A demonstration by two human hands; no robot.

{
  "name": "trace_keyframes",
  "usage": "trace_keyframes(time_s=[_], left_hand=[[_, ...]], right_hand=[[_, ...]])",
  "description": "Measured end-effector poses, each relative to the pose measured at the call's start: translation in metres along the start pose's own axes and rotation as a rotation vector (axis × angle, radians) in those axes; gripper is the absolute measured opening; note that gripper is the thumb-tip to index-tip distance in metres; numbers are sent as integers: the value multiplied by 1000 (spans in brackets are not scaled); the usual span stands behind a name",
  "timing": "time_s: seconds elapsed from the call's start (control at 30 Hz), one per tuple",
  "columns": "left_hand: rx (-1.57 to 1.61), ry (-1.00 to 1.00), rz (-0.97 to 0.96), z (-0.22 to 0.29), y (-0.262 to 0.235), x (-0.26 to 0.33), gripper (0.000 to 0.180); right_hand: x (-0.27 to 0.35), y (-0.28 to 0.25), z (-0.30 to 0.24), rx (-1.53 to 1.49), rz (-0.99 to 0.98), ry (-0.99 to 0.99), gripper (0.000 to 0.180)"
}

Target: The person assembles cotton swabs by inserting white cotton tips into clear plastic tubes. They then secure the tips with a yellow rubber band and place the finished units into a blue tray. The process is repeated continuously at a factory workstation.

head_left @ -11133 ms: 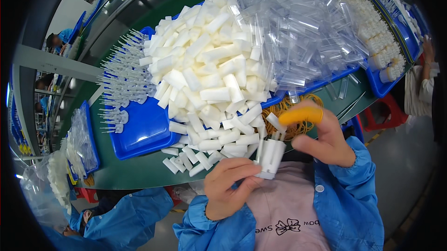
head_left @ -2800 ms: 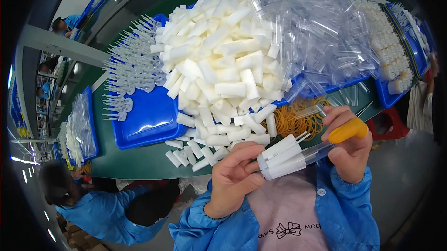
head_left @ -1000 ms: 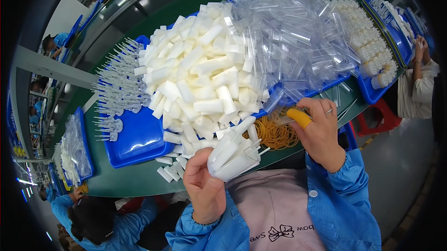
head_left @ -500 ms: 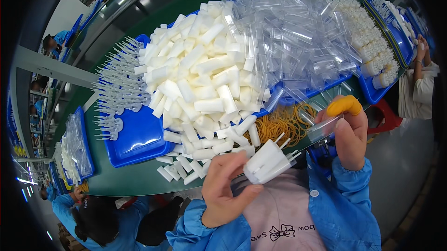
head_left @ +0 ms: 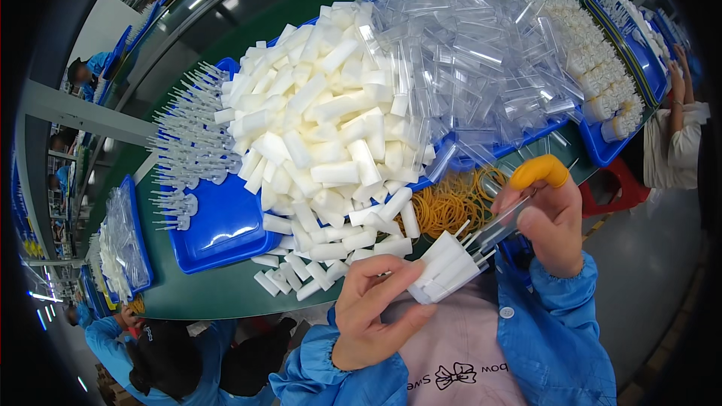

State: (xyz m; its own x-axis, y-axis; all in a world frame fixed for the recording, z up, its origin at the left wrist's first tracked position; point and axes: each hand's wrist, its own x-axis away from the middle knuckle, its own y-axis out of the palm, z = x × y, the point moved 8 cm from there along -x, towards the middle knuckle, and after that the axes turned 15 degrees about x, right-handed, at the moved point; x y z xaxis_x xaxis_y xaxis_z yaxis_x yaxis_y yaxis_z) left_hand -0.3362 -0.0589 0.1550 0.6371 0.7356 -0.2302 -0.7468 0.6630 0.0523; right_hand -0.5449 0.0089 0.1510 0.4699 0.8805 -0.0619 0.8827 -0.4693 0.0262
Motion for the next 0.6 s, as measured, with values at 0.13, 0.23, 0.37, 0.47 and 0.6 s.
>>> trace_keyframes(time_s=[0.13,0.23,0.37,0.47,0.6], left_hand=[[24,54,-61,6,3,-5,48],[25,59,-60,6,2,-5,50],[36,5,-9,5,-1,-3,51],[28,-15,0,2,-2,-3,52],[-20,33,-29,8,0,-3,51]], right_hand=[[1,5,-2,11,-47,-28,30],[2,6,-3,16,-60,-47,29],[5,4,-12,59,-17,-81,29],[7,1,-17,76,-49,-77,30],[7,0,-11,38,-114,-17,30]])
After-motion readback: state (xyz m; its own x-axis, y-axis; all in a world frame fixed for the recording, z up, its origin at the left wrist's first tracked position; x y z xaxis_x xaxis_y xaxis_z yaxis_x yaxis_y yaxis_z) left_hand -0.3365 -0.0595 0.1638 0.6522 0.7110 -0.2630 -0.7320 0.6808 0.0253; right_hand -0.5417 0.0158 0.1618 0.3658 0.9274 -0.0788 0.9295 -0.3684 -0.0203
